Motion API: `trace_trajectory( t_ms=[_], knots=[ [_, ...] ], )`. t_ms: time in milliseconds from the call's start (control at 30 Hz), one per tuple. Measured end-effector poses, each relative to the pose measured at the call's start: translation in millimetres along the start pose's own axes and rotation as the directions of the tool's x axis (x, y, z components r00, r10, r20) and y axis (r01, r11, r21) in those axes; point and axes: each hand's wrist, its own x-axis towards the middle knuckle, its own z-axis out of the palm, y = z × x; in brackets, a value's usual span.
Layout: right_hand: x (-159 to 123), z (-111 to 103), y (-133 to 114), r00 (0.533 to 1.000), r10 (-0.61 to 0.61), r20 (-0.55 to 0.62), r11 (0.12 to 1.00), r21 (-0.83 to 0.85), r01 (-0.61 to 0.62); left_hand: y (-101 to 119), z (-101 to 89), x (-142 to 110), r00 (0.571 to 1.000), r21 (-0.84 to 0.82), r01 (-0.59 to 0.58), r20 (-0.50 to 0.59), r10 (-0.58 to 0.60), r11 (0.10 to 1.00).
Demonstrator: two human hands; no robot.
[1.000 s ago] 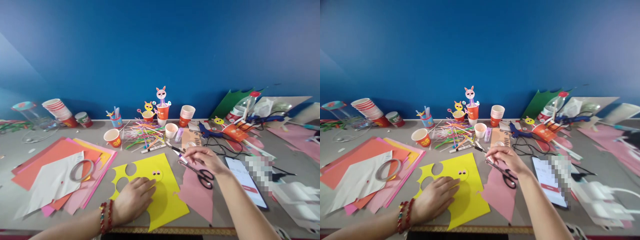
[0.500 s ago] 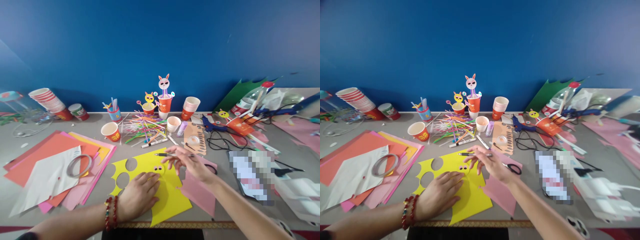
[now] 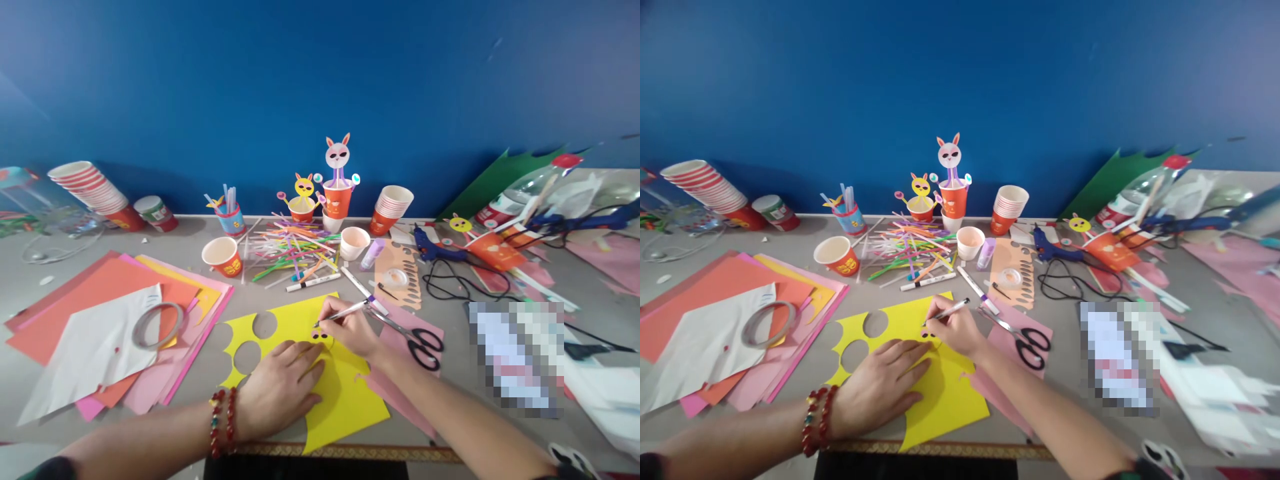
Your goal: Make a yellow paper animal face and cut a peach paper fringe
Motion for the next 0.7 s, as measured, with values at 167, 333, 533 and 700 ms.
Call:
trace_trajectory(
  t_ms=[167, 333, 533, 700],
  knots=[
    [-3.3, 1.6, 4.5, 1.000, -0.013, -0.018, 1.000, -0.029, 0.012, -2.3, -1.1, -0.7, 1.000, -0.062, 0.002, 0.004, -0.002, 0.998],
    [-2.1, 1.9, 4.2, 1.000, -0.014, -0.009, 0.995, -0.099, 0.013, -4.2, -2.6, -2.3, 1.000, -0.122, 0.007, -0.007, -0.008, 0.993],
    [-2.1, 1.0, 9.0, 0.999, -0.031, 0.012, 0.988, -0.152, 0.032, -3.2, -3.2, -2.2, 1.000, -0.121, 0.011, -0.009, -0.012, 0.993],
    [-2.8, 1.3, 9.5, 0.999, -0.051, -0.005, 0.982, -0.180, 0.049, -2.0, -3.8, -2.1, 1.000, -0.108, 0.021, 0.004, -0.021, 0.994]
  ],
)
